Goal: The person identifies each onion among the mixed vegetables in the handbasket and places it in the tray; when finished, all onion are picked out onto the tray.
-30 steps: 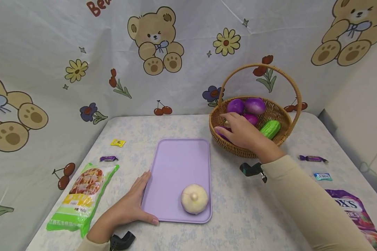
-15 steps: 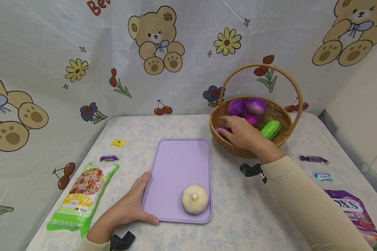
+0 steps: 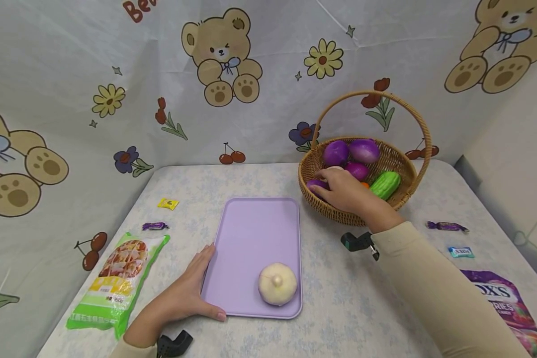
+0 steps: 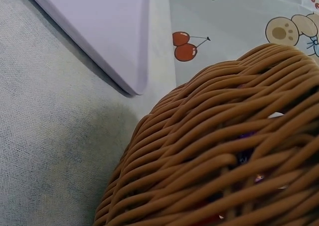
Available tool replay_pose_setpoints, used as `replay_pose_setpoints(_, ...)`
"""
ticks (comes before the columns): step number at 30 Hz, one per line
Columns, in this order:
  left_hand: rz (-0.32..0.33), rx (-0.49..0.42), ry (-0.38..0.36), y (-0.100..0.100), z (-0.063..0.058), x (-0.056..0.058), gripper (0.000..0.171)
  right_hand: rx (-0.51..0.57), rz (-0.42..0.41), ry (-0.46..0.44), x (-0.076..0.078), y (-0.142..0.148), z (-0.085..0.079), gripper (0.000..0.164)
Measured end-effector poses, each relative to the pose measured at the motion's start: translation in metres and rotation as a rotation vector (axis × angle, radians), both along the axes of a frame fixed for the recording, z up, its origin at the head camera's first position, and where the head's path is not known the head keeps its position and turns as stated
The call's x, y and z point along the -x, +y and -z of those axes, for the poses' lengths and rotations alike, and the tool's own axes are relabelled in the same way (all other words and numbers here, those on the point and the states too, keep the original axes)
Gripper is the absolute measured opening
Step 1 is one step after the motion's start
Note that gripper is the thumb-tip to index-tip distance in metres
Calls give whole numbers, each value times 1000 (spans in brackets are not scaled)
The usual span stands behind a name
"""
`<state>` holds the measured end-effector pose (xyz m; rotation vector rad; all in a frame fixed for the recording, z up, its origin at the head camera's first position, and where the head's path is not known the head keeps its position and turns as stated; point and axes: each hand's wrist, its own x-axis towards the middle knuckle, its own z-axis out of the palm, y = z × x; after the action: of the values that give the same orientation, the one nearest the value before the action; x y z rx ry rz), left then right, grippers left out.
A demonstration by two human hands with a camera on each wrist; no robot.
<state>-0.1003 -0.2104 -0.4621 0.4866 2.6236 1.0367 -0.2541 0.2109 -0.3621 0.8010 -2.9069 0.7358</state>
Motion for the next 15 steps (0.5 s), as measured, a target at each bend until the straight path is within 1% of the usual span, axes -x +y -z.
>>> replay_pose_setpoints(6, 5, 1, 0, 0, 0, 0, 164, 7, -5, 25, 0, 0, 2, 37)
replay_pose_setpoints(10, 2, -2, -6, 0, 0, 0, 164, 2, -9, 40, 0, 0, 2, 36)
replay_pose_setpoints(15, -8, -4, -14, 0, -1, 0, 163, -3, -12, 35, 0, 0, 1, 36)
